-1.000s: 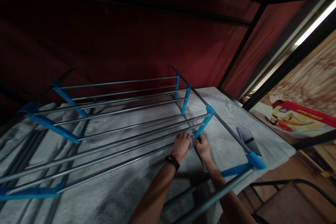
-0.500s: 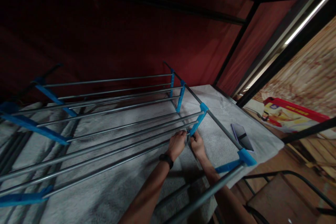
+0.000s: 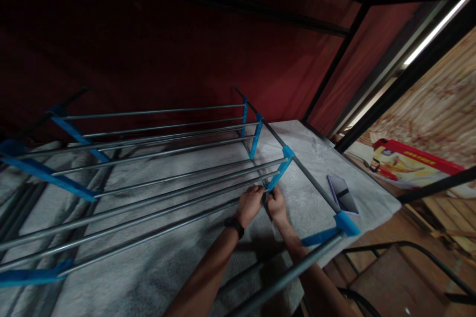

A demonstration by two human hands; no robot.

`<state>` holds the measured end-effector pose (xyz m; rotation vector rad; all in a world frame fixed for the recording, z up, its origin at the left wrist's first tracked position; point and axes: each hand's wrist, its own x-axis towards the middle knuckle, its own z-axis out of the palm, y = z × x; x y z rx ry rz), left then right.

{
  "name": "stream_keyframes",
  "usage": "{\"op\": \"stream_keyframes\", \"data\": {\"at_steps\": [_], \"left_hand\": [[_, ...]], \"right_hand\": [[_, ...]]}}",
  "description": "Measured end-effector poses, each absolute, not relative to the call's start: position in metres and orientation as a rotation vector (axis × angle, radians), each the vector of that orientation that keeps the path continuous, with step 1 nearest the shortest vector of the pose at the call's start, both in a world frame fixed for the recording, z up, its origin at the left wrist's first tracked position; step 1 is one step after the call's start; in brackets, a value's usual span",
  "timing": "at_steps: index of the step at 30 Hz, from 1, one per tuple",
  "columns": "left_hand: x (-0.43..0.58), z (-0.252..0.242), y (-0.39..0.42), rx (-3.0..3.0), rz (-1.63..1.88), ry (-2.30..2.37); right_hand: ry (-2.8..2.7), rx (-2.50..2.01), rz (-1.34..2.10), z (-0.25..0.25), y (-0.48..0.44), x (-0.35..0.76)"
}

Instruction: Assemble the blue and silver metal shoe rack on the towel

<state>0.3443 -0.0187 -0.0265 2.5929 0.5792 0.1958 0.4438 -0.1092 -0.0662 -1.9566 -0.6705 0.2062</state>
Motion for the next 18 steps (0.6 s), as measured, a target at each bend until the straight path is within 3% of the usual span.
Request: {"op": "stream_keyframes", "data": {"at_steps": [18], "left_hand": [[0.3389,-0.0223,-0.0221,2.521,0.142,0.631]], "right_hand": [[-0.639,-1.767,0.288,-0.0638,-0.1140,0.4376]]}}
